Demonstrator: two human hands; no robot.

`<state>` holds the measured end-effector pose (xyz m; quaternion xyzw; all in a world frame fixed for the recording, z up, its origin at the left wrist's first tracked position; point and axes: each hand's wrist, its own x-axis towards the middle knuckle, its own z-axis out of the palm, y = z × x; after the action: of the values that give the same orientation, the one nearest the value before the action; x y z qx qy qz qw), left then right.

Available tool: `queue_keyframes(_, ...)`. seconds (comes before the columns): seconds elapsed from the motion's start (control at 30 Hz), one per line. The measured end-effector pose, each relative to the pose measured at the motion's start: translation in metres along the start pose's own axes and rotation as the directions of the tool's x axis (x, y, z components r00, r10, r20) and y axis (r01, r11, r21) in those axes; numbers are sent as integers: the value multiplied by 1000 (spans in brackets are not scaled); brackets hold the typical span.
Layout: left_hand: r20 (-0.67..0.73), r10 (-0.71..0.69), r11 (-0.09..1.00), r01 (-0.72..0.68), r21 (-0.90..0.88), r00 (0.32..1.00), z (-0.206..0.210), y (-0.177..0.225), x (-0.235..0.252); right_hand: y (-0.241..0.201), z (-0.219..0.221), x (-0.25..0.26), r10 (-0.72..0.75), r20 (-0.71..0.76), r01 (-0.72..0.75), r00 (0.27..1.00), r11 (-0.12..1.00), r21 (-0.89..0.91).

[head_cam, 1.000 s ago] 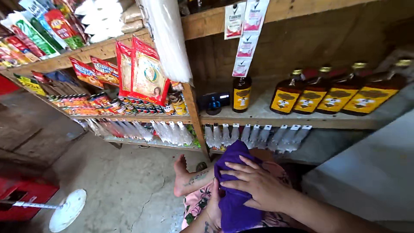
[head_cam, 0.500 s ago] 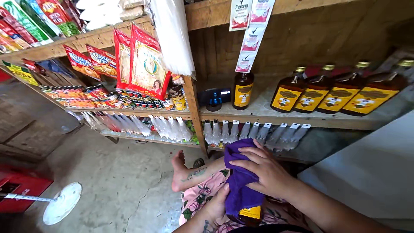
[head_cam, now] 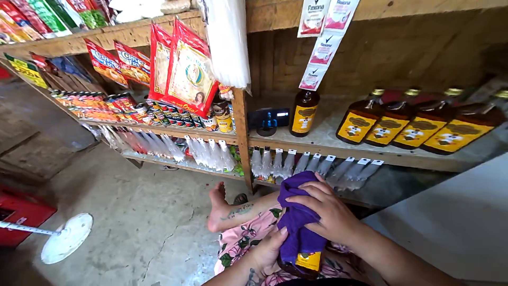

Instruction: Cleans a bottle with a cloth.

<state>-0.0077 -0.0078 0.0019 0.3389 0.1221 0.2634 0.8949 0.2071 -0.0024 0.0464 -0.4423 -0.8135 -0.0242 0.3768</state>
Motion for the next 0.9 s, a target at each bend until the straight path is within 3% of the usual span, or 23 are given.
queue_keyframes(0.13,-46,22,996,-18,87,999,5,1,-2,0,-2,0,11,3,-11,1000,1000,-17)
queue_keyframes(0.33,80,69,995,-75,72,994,-4,-3,1,0,1,-4,15,-30,-15,999,999,-30)
queue_keyframes(0.9,45,88,996,-87,-12,995,-4,-2,-3,-7,11,-5,11,-76,-9,997,1000,26)
